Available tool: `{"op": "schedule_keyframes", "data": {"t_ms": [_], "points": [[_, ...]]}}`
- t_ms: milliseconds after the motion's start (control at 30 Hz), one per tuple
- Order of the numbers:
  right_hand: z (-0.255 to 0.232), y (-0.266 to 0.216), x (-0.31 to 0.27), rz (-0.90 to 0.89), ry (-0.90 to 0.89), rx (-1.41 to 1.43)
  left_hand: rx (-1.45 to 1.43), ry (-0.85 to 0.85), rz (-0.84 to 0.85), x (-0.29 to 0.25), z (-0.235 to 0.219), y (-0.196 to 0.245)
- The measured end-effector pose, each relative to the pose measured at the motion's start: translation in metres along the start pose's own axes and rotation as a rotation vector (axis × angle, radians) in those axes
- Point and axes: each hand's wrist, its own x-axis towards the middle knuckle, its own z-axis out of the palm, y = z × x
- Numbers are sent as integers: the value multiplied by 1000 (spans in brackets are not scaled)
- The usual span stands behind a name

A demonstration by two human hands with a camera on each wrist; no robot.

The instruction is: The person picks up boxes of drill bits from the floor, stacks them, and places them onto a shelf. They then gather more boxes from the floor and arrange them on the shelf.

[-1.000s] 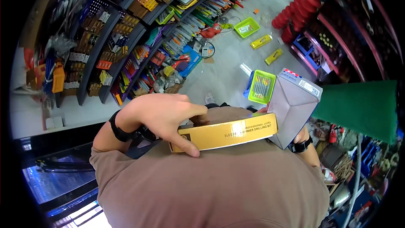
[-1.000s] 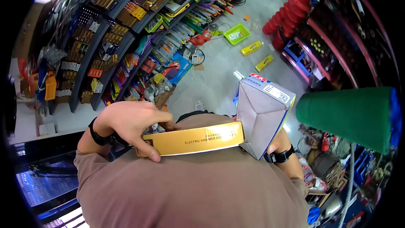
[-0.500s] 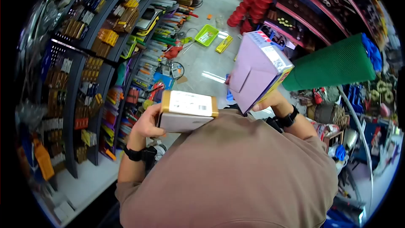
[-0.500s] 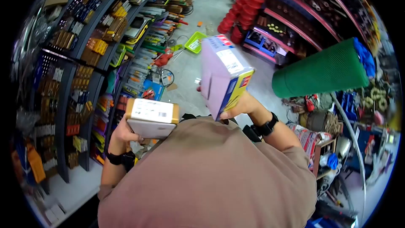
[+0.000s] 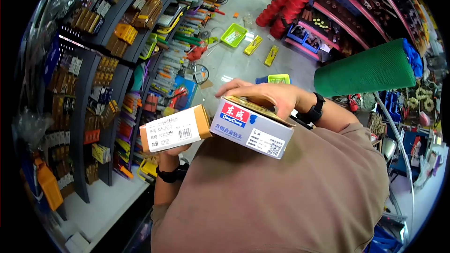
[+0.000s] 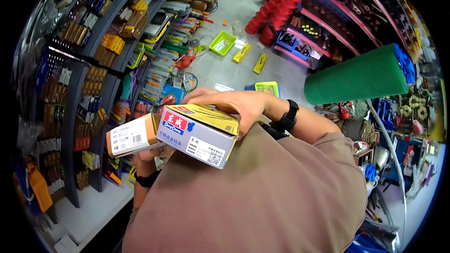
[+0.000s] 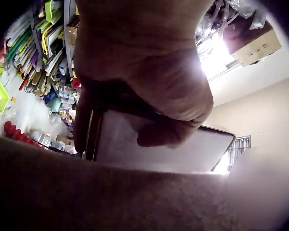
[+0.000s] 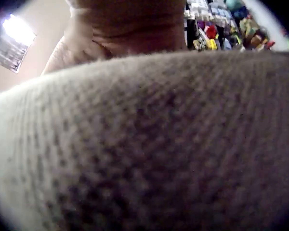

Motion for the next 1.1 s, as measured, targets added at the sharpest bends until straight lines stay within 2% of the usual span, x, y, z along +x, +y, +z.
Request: {"op": "schedule_keyframes", "data": {"t_ms": [33,100,133,200,267,367,400,433,533,600,667,767,1100], "points": [[-1,16,9,-99,-42,78,-107,-54,-66,1,2,11],[0,26,11,-40,-96,186,-284,-182,-182,8,13,31],[-2,33,12,-29,-129,257,-291,-203,-93,17,26,42],[-13,34,14,17,-196,300,-207,-89,270,37,60,57],[-31,35,14,66,-282,353,-260,-101,259,34,50,22],[-57,49,16,53,-370,407,-118,-153,410,62,56,16],[-67,51,17,-29,-393,381,-43,-177,438,71,57,17],[-78,53,18,-114,-412,356,14,-176,422,80,62,23],[-116,53,14,-134,-462,337,119,-92,406,108,85,30],[-140,53,6,-135,-457,368,101,-91,396,127,100,24],[-163,52,-1,-133,-490,325,44,1,390,142,116,16],[-192,53,-15,-146,-501,345,65,-12,361,165,131,11],[-234,73,-37,-152,-570,529,124,49,260,191,172,9]]}}
